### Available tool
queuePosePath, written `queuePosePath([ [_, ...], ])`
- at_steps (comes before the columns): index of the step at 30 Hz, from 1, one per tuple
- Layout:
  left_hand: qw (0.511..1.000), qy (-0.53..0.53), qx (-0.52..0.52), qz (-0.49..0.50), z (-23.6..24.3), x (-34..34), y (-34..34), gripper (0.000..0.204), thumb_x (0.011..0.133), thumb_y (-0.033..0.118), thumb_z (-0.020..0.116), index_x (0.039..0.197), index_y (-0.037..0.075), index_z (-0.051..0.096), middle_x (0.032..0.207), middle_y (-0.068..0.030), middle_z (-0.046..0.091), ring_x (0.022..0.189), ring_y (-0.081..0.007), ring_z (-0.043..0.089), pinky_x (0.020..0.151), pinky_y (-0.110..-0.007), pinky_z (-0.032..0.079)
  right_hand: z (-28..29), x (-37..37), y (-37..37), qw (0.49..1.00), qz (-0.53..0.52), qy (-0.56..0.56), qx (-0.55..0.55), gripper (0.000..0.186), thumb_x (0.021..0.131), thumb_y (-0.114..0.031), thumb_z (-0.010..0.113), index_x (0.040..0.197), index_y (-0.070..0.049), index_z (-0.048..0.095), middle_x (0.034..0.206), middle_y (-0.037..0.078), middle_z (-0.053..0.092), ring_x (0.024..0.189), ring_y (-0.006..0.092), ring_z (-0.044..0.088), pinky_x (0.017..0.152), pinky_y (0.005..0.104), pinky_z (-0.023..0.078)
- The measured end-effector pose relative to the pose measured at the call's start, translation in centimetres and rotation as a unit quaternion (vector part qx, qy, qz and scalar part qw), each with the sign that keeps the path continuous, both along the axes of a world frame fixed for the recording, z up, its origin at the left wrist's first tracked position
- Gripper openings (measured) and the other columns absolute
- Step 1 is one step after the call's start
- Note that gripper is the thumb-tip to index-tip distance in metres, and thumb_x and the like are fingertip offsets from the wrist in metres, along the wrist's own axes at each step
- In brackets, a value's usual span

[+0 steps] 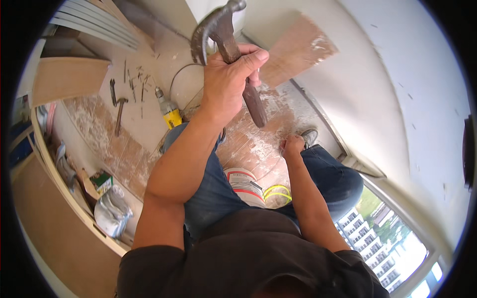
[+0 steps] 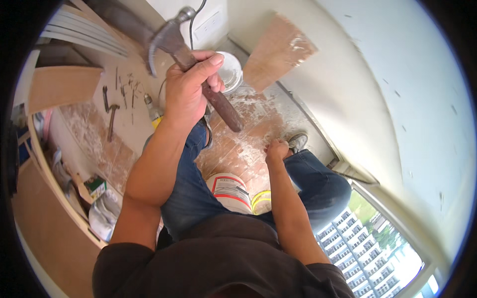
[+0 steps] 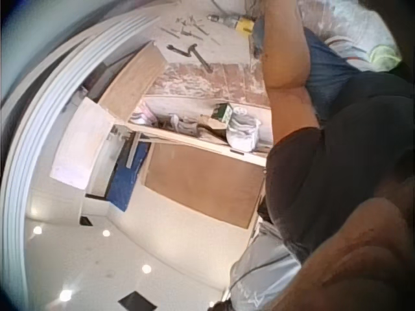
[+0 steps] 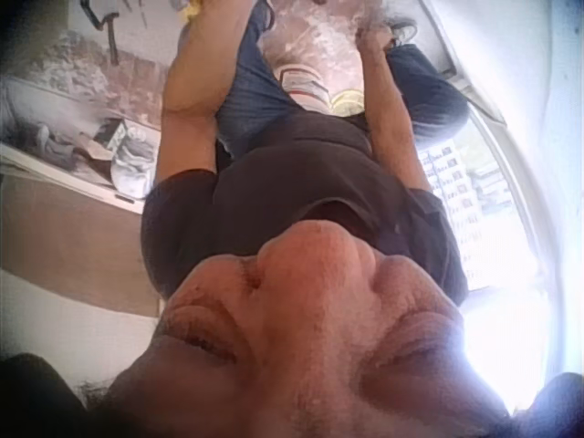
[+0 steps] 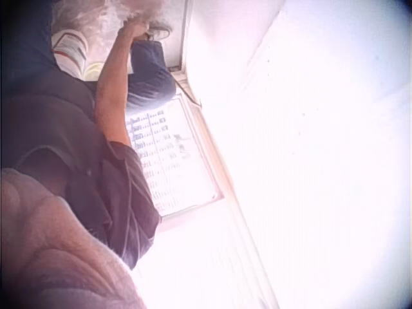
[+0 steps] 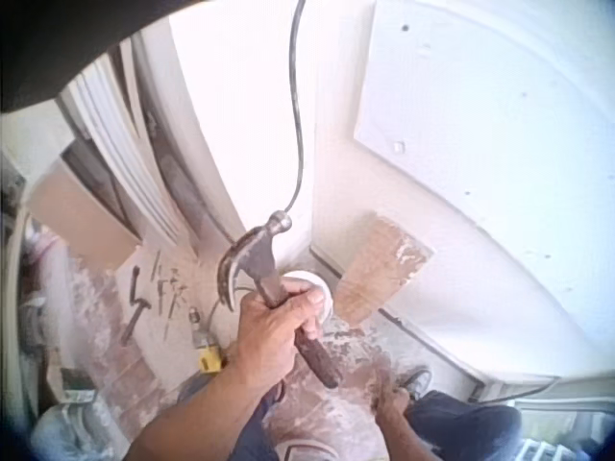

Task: The person is installing a white ceiling panel. They use a hammer to drive nails into the panel to secure it to the ceiling structure. The person also uses a string to measure or align the panel.

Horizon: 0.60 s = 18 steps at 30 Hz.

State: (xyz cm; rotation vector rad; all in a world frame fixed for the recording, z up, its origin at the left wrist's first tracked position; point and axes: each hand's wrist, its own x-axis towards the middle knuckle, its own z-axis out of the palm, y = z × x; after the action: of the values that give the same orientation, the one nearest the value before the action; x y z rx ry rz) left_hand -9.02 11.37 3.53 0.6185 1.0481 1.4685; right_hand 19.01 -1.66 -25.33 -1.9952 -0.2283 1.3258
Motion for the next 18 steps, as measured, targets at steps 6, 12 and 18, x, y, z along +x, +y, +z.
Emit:
queuePosePath([
  [6, 0.988, 0.117, 0.055, -0.083, 0.7, 3.8, -5.5, 0.014, 0.09, 0.017, 0.073, 0.097, 0.005, 0.072, 0.074, -0.0032, 0.064, 0.064, -0.0142, 0.056, 0.063, -0.029, 0.048, 21.2, 0.3, 0.1, 0.973, -0.025, 0.045, 0.225, 0.026, 0.092, -0.007, 0.057, 0.117, -0.001, 0.061, 0.073, 0.003, 0.058, 0.05, 0.0082, 0.044, 0.043, 0.0231, 0.034],
  [12, 0.879, 0.207, 0.353, -0.245, 3.4, 12.8, -17.4, 0.04, 0.08, 0.012, 0.079, 0.119, 0.014, 0.069, 0.095, -0.0084, 0.07, 0.077, -0.0213, 0.067, 0.068, -0.031, 0.053, 40.0, 2.5, -7.4, 0.869, -0.063, 0.06, 0.488, 0.029, 0.104, -0.028, 0.054, 0.119, -0.003, 0.059, 0.07, 0.0, 0.053, 0.051, 0.0069, 0.04, 0.045, 0.0227, 0.032],
  [18, 0.832, 0.322, 0.322, -0.317, 6.2, 16.5, -25.4, 0.046, 0.07, 0.008, 0.081, 0.114, 0.013, 0.07, 0.086, -0.0135, 0.071, 0.075, -0.0314, 0.069, 0.066, -0.037, 0.055, 44.6, 9.7, -10.1, 0.804, -0.187, 0.154, 0.543, 0.022, 0.107, -0.026, 0.045, 0.113, -0.007, 0.054, 0.071, -0.001, 0.049, 0.056, 0.0097, 0.039, 0.047, 0.0246, 0.029],
])
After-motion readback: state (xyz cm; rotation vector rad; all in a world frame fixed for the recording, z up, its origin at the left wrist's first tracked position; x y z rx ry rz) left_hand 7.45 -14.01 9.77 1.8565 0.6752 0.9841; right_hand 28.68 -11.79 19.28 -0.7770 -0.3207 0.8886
